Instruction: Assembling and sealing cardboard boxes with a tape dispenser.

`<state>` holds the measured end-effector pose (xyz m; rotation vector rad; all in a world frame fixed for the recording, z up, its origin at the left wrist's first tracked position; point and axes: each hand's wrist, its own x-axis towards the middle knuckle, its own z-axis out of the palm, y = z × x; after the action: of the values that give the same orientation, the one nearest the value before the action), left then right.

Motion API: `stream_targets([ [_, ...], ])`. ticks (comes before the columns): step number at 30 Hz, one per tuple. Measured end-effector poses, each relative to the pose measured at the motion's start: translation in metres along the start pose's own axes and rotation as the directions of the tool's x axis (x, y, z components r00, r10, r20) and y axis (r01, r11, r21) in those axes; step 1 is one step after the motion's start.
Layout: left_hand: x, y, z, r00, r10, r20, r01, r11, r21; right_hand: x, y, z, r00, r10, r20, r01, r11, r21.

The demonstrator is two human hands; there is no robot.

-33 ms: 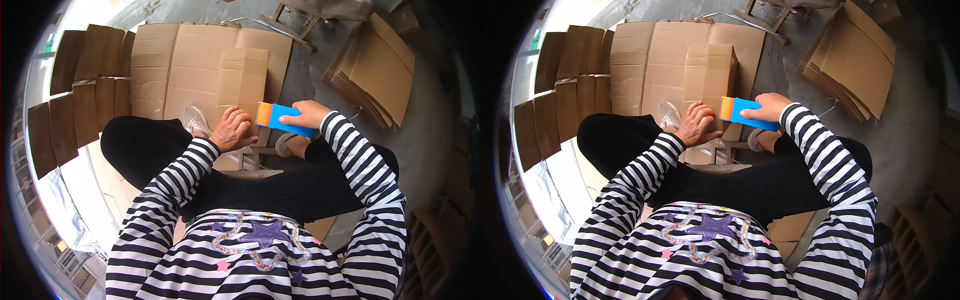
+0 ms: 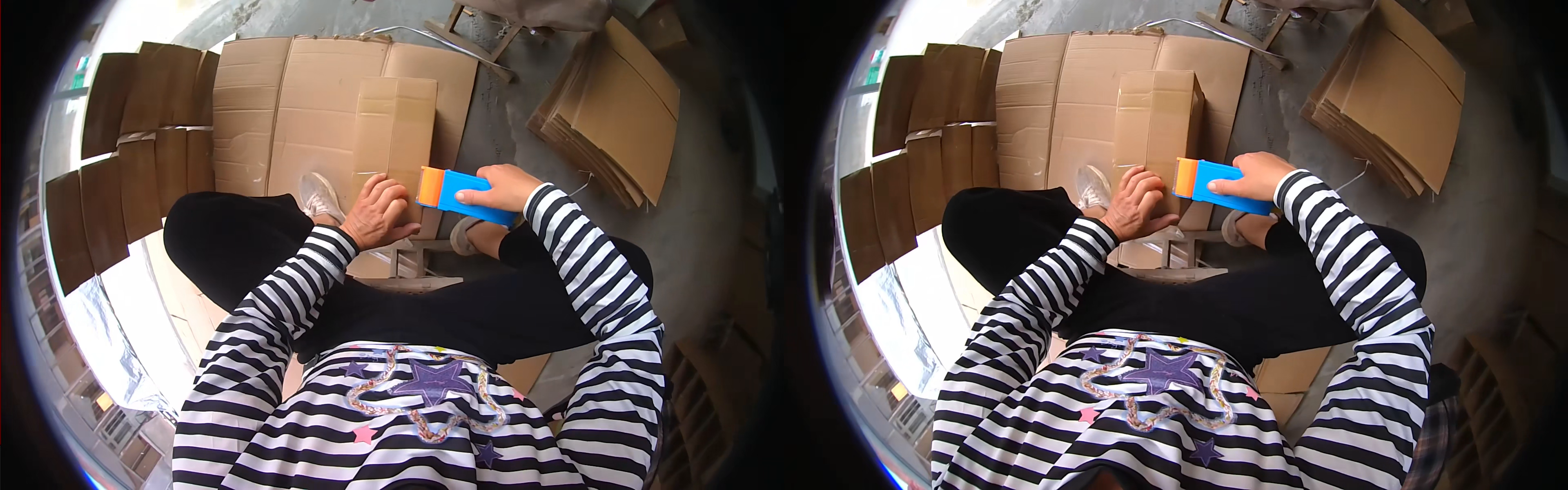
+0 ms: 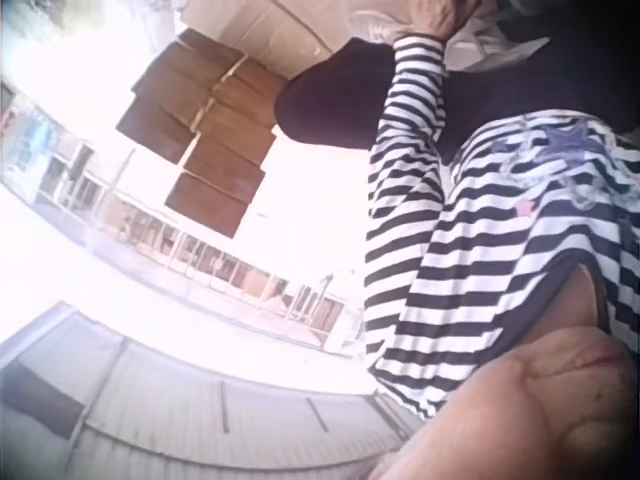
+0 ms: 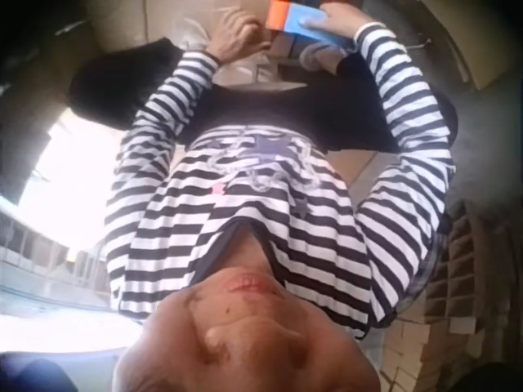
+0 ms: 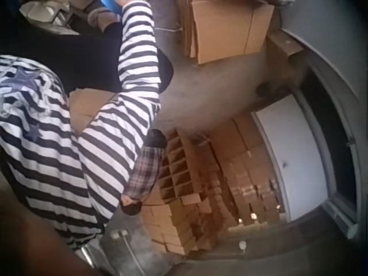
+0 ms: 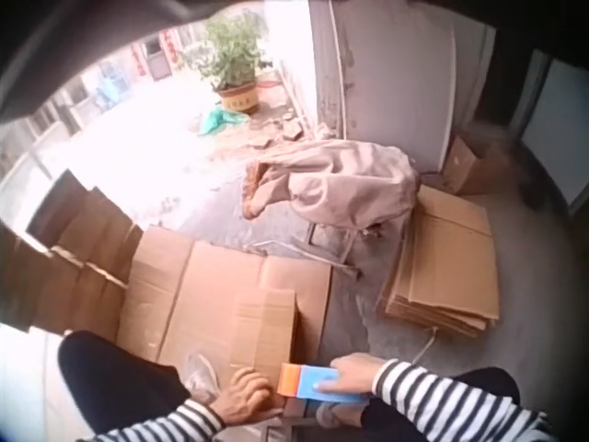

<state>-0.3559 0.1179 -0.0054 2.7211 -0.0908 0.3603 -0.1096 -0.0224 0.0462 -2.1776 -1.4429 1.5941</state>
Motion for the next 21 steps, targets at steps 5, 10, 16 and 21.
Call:
stream_targets([
  [5, 0.0, -0.001, 0.001, 0.998, 0.016, 0.056, -0.017, 1.0, 0.003, 0.001, 0.018, 0.013, 0.994, -0.066, -0.089, 0.072, 0.995, 0.069],
  [10, 0.002, 0.001, 0.001, 0.996, -0.013, 0.087, 0.013, 1.0, 0.007, 0.004, 0.022, 0.016, 0.993, -0.066, -0.098, 0.076, 0.993, 0.092],
  [16, -0.001, -0.002, 0.006, 0.998, -0.003, 0.07, 0.001, 1.0, 0.029, -0.007, 0.045, 0.016, 0.997, -0.03, -0.074, 0.036, 0.996, 0.082],
  [21, 0.002, 0.002, 0.003, 0.993, -0.021, 0.12, 0.014, 0.998, 0.053, -0.032, 0.079, 0.006, 0.996, 0.088, -0.023, -0.088, 0.996, -0.003],
])
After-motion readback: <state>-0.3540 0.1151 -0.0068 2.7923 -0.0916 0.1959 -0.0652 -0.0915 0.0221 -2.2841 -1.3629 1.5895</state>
